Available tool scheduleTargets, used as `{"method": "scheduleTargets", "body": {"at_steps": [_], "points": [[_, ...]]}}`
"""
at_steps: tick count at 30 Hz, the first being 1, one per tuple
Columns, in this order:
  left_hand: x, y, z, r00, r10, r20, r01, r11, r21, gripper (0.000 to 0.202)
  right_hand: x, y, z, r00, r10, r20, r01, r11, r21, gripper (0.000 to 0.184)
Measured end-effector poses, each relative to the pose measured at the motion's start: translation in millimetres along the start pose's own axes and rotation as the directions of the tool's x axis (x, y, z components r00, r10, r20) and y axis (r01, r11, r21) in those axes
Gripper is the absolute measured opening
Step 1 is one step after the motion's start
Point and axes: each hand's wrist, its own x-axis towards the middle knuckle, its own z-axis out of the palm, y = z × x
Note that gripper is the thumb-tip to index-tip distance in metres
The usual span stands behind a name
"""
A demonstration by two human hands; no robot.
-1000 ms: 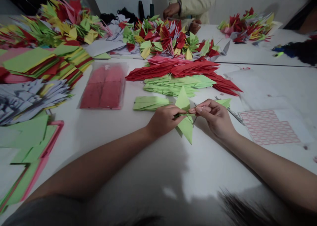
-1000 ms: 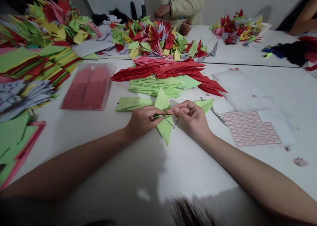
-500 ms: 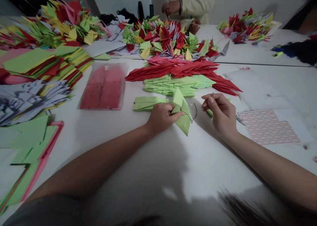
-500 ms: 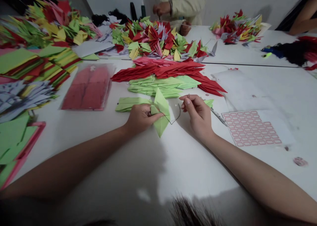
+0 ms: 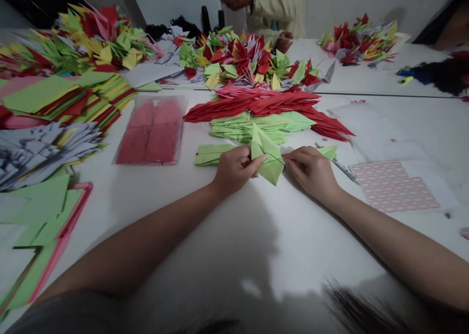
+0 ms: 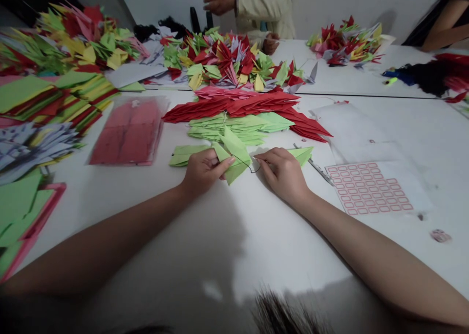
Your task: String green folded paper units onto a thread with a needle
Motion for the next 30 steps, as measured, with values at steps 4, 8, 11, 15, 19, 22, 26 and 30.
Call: {"method": "scheduleTargets", "body": {"at_steps": [4,8,11,15,19,22,26,30], "points": [[1,-2,-1.1,0.98,0.192,-0.059,-0.185,0.977,0.107,0.033,1,11,-3,0.998,-0.047,0.035,0.055,0.953,-0.299,0.019],[3,-2,-3.4,0.918,0.395,-0.029,-0.377,0.893,0.245,0.035,3,15,-8,1.0,-0.011,0.004,0.011,0.871,-0.492,0.014],[3,-1,-3.3,0.889,0.458,-0.022,-0.438,0.863,0.251,0.034,5,17,-9,1.0,0.004,0.015,0.004,0.855,-0.518,0.014],[4,0,-2.0,0.888,0.459,-0.038,-0.435,0.863,0.257,0.031,5,19,-7,1.0,-0.011,0.018,0.018,0.858,-0.514,0.015],[4,1,-1.3,0.91,0.409,-0.071,-0.384,0.894,0.231,0.029,4,19,-6,0.999,-0.013,0.029,0.026,0.858,-0.513,0.014],[3,2,-0.7,0.932,0.358,-0.06,-0.343,0.923,0.175,0.022,4,17,-5,0.999,-0.008,0.041,0.028,0.857,-0.514,0.014],[2,3,-0.5,0.957,0.29,-0.015,-0.287,0.953,0.098,0.008,4,15,-5,0.999,-0.004,0.043,0.027,0.84,-0.541,0.015],[2,4,-1.8,0.947,0.321,0.005,-0.319,0.941,0.116,0.01,3,15,-5,0.999,0.023,0.025,-0.004,0.819,-0.574,0.016]]}}
